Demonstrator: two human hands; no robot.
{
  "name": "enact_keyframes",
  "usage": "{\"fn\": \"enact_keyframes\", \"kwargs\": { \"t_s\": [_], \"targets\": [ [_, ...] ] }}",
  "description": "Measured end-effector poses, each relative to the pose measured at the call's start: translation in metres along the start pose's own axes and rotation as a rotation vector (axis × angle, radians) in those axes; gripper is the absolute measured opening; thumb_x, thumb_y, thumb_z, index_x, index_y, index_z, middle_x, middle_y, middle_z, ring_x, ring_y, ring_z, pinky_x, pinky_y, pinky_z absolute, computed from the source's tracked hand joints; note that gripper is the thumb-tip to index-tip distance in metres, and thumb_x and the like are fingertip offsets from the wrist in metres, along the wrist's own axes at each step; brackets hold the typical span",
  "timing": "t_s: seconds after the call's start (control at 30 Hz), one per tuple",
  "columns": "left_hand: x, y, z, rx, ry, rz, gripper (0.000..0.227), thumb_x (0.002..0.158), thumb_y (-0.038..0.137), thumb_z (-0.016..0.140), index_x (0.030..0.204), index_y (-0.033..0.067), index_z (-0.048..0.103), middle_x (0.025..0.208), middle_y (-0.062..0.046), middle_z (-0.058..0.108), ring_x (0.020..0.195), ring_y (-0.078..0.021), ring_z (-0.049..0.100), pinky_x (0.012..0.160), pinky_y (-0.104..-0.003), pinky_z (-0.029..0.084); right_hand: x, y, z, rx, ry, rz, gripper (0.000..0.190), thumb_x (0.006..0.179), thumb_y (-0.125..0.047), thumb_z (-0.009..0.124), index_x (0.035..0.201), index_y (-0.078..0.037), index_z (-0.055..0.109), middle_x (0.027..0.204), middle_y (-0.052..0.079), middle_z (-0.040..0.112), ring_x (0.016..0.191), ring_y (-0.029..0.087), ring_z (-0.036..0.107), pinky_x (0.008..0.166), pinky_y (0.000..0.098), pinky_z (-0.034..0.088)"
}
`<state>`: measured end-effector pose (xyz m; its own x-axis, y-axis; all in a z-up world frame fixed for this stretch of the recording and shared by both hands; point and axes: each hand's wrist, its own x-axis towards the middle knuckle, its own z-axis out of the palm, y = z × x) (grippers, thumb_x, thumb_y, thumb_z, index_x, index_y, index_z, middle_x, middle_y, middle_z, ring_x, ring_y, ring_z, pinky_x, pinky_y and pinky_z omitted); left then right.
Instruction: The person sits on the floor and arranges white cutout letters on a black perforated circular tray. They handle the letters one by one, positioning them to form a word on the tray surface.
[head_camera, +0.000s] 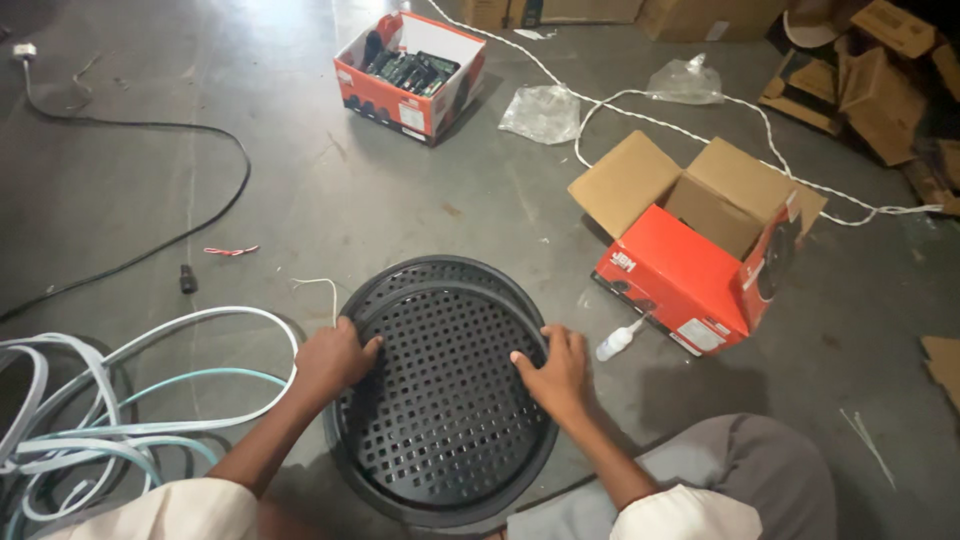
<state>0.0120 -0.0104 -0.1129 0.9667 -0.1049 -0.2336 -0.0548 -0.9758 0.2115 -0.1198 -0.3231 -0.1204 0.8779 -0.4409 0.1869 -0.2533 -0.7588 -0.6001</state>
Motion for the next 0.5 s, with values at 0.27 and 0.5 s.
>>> {"fn": "enact_keyframes", "kwargs": {
  "t_s": [0.27,0.5],
  "targets": [
    [0.010,-0.005,-0.007,-0.012,0.076,0.049,0.066,0.088,0.059,0.063,0.126,0.0048,0.058,0.113,-0.023,0.071,0.105,-0.0417,0.070,0.088,-0.053,0.057,-0.003,-0.005,0.000,-0.067,-0.031,-0.108,0.062,0.073,-0.031,0.085,0.126,-0.013,0.058,0.123,0.015,0.051,0.122,0.038,0.047,0.106,0.0481,0.039],
    [0.010,-0.010,-0.036,-0.016,0.091,0.072,0.051,0.089,0.051,0.065,0.120,0.0108,0.065,0.108,-0.020,0.073,0.104,-0.0409,0.070,0.088,-0.053,0.056,-0.002,-0.001,0.003,-0.055,0.000,-0.146,0.060,0.073,-0.030,0.085,0.124,-0.013,0.059,0.126,0.016,0.049,0.123,0.039,0.045,0.105,0.0502,0.039]
  ]
}}
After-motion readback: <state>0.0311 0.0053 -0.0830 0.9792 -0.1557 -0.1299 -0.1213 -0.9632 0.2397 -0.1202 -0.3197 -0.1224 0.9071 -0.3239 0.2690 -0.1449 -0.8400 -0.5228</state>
